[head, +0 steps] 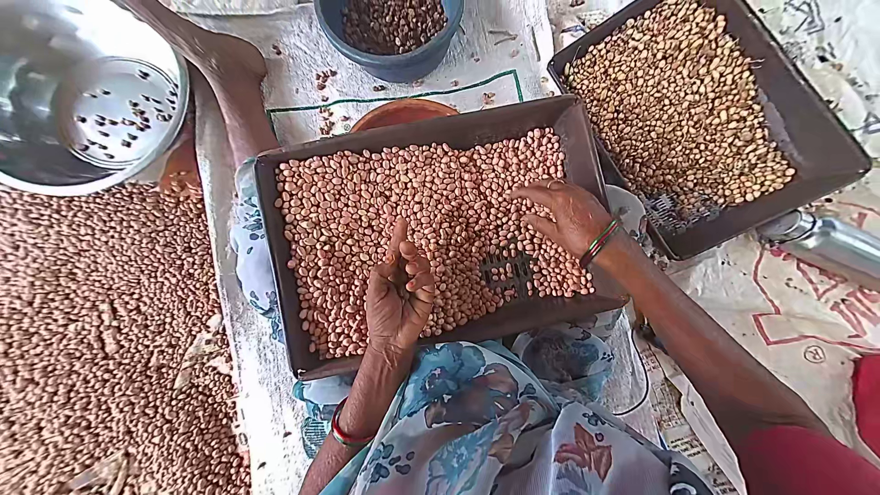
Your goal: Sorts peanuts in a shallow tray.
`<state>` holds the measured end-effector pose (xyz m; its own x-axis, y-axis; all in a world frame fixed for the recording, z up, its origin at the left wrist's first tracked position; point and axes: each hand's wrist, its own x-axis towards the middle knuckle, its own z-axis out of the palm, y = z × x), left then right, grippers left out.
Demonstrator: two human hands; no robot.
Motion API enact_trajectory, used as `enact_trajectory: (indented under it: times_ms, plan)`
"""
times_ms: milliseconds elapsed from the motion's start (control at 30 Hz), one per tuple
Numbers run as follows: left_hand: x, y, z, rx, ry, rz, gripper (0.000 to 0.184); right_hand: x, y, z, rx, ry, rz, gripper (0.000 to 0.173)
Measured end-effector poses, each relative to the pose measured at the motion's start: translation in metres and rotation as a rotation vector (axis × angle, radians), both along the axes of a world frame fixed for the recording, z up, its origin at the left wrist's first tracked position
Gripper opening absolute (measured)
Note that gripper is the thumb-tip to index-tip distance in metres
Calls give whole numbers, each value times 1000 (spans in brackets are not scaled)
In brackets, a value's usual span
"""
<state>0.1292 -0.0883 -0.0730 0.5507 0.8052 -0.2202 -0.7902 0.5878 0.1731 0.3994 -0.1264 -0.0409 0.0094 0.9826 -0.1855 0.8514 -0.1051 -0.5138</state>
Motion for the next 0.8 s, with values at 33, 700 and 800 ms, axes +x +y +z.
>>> enact_trajectory:
  times_ms: [33,700,800]
  plan:
    - [1,0,1,0,4,1,33,0,16,-7,26,62,-29,45]
    - [-4,3,-5,-46,-163,45,28,22,-27,21,104,-65,-109,15]
    - [-12,-1,-2,-76,-159,47,25,-2,-26,5,-71,-34,-78,18]
